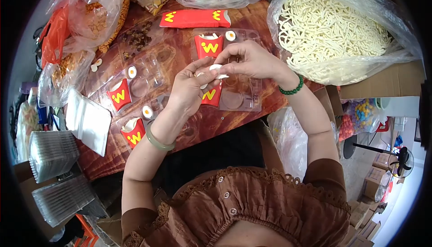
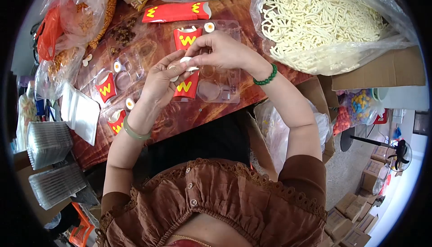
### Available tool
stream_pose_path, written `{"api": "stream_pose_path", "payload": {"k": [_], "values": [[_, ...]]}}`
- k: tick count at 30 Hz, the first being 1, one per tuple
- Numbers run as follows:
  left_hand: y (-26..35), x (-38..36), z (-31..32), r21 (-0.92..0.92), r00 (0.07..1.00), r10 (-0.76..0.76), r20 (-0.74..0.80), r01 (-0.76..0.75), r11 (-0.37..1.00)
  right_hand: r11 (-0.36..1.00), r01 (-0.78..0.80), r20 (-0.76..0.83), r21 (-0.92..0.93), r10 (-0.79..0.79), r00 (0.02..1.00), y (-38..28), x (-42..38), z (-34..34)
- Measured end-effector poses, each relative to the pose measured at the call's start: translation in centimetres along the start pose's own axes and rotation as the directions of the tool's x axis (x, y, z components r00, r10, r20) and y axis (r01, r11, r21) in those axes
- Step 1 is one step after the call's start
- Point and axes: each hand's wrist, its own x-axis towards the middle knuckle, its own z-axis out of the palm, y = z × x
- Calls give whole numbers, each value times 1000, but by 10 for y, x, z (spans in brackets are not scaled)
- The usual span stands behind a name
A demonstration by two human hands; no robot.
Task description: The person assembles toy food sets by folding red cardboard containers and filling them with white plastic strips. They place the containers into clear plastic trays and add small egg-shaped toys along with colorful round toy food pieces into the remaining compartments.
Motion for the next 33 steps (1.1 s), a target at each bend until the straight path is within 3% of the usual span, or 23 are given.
{"api": "stream_pose_path", "payload": {"k": [5,7,11,13,15,17,20,22,23,24,25,26,30,33], "values": [[-11,-12,8,-36,1000,-2,8,3,999,994,-55,-73,93,62,995,-5,-25,16],[-13,-19,11,-89,973,-119,198,139,986,941,-76,-274,329,172,946,-9,-32,27],[-28,-21,12,63,965,-102,240,90,994,921,-65,-280,384,184,942,-23,-45,34],[-28,-28,16,135,964,-135,230,106,985,877,-306,-43,371,346,937,-16,-51,24],[-34,-32,19,202,963,-159,217,115,973,898,-250,-82,363,298,951,-15,-60,28],[-50,-33,17,94,952,-117,283,94,991,916,-192,-116,352,247,962,-16,-67,32],[-53,-48,19,76,955,-102,277,84,994,922,-202,-203,331,278,939,-13,-73,37],[-64,-58,13,168,945,-128,301,80,983,941,6,-466,338,162,870,-1,-70,42],[-70,-64,11,204,945,-146,292,87,975,985,69,-553,160,31,833,8,-66,44],[-75,-67,9,243,946,-163,281,95,966,984,73,-552,161,29,834,17,-63,45],[-80,-67,5,242,947,-193,255,131,962,967,139,-512,-211,-231,828,26,-60,46],[-85,-66,3,243,947,-193,255,130,961,810,198,-379,-552,-456,805,34,-59,47],[-87,-59,4,106,965,-233,117,221,970,717,193,-131,-670,-370,920,56,-56,44],[-82,-59,5,55,962,-266,55,263,963,759,92,-223,-645,-302,927,53,-60,48]]}}
